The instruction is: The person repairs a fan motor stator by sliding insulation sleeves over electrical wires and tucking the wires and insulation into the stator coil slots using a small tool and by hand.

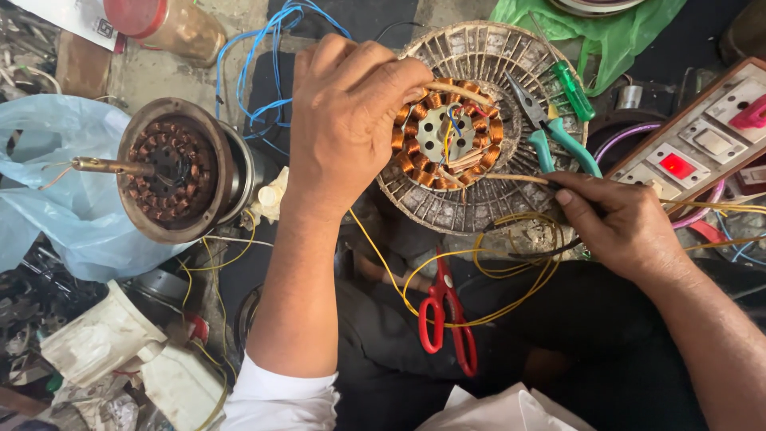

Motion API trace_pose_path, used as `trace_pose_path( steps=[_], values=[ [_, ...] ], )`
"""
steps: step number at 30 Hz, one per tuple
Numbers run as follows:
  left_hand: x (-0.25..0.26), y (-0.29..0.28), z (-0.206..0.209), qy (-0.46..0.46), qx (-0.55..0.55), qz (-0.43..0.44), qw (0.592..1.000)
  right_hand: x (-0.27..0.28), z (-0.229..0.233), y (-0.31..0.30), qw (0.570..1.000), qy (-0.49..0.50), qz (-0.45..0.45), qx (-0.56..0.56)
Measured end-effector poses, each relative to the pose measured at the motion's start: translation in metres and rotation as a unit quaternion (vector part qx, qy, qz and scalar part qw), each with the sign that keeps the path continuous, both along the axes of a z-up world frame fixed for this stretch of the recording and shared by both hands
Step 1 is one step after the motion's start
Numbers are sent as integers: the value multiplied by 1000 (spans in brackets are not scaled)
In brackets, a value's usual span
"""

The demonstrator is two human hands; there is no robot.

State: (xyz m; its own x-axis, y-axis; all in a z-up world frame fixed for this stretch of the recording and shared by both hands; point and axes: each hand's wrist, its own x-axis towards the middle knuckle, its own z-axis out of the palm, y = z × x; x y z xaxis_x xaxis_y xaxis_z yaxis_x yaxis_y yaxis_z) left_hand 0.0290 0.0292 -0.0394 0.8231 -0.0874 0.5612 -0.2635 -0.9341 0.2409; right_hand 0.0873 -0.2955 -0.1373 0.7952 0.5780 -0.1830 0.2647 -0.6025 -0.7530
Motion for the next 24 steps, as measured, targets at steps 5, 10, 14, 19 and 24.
trace_pose_path(
  steps=[5, 10, 14, 19, 24],
  values=[
    [-1, 1, -1, -2, -5, -4, 1000, -1, -2, -5, 998, 32, 4, 50],
    [-1, 1, -3, -1, -2, -3, 1000, -1, -3, -5, 997, 69, -10, 14],
    [-1, 1, -3, 2, 2, -2, 1000, 0, -2, -3, 999, 45, 5, 23],
    [-1, 0, -3, -1, 3, -3, 1000, 0, 0, -1, 999, 41, 6, 17],
    [0, 0, -4, -4, 4, -1, 1000, 1, -1, 0, 999, 34, 11, 3]
  ],
)
